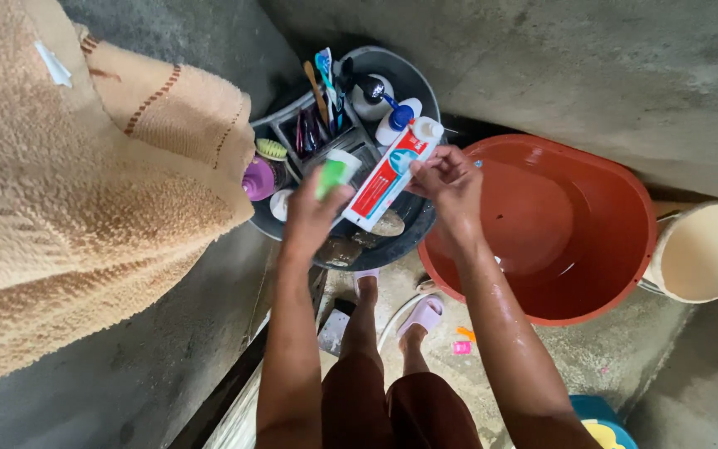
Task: The person gathers scattered bathroom items from a wet floor, including soap bars, toothpaste, toothbrushes, and bottles, and places them into a gray caddy. The person repeatedly rinses items under a running hose and arranges them in the caddy.
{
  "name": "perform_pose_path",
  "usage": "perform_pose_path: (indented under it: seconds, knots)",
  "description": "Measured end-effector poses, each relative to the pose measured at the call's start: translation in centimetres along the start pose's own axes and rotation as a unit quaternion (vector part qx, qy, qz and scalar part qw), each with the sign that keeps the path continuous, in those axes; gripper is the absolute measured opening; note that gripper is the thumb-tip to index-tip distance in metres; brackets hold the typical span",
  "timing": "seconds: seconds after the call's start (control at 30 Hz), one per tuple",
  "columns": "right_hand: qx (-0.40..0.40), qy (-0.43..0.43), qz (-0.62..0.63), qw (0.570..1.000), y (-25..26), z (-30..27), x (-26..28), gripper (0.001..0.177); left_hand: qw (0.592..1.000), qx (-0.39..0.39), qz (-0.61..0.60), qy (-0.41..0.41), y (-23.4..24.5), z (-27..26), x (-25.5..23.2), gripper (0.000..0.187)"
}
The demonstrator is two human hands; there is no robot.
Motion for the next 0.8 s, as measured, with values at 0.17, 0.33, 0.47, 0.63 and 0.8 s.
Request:
perform_pose_path:
  seconds: [0.17,0.33,0.47,0.63,0.8]
  knots:
    - [-0.025,0.015,-0.085,0.996,1.6,0.5,-1.0,0.011,0.975,-0.209,0.067,-0.044,2.0,2.7,4.5,0.049]
    - [-0.030,-0.067,-0.004,0.997,3.0,-0.2,-4.0,0.013,0.835,-0.368,0.383,-0.141,2.9,7.1,3.1,0.042]
    - [0.017,-0.231,0.044,0.972,3.0,-0.8,-5.8,0.017,0.909,-0.188,0.368,0.053,2.6,9.7,2.3,0.029]
    - [0.006,-0.365,0.243,0.899,3.0,-0.2,-13.9,0.015,0.944,-0.225,0.220,-0.097,2.4,2.2,0.5,0.042]
    - [0.027,-0.372,0.267,0.889,-2.3,-0.5,-17.1,0.018,0.972,-0.096,-0.214,0.030,1.0,-5.4,-1.7,0.050]
Point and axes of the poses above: each hand's wrist, its own z-axis towards the middle knuckle, its own y-axis out of the back of the hand, x = y × z, the point moved 1 cm from there along z, towards the middle knuckle, and after that the axes turned 4 degrees about -x, right-handed, at the moved point
